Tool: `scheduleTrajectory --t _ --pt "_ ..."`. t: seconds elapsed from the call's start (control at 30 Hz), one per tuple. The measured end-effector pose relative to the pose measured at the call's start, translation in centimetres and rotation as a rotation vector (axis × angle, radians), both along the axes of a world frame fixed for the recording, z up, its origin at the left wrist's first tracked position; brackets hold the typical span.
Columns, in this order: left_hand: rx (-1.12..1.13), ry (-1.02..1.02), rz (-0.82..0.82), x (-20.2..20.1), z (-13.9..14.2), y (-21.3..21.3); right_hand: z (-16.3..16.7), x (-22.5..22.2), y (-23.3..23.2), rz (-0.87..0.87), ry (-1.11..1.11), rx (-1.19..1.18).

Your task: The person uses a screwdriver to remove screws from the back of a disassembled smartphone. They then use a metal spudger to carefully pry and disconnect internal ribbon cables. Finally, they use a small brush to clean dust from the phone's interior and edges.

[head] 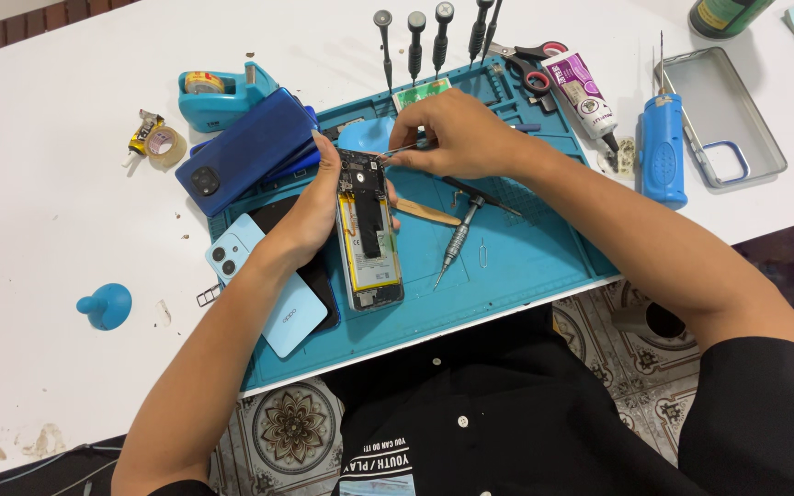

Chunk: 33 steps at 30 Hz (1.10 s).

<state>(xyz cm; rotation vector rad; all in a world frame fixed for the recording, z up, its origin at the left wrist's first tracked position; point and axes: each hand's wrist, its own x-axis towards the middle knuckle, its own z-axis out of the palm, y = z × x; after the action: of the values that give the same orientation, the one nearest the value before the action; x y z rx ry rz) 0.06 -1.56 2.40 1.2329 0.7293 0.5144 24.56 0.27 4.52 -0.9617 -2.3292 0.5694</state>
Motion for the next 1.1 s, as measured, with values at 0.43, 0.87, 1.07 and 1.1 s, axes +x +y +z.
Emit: scheduleTrajectory --t 0.43,0.87,1.07,1.1 --pt "-0.039 0.021 0.038 0.2 -0.5 0.1 1.7 0.3 -0.6 -0.002 -0.152 -0.061" --pt "-0.008 0.064 0.033 0.3 0.0 0.0 1.7 -0.3 -1.8 -0.054 -0.217 0.036" --pt "-0.002 0.071 0.037 0.2 0.1 -0.1 1.6 -0.9 -2.3 -0.121 -0.319 0.108" --pt "-0.003 0.073 0.04 0.3 0.1 -0.1 1.6 -0.9 -2.4 -0.136 -0.351 0.118"
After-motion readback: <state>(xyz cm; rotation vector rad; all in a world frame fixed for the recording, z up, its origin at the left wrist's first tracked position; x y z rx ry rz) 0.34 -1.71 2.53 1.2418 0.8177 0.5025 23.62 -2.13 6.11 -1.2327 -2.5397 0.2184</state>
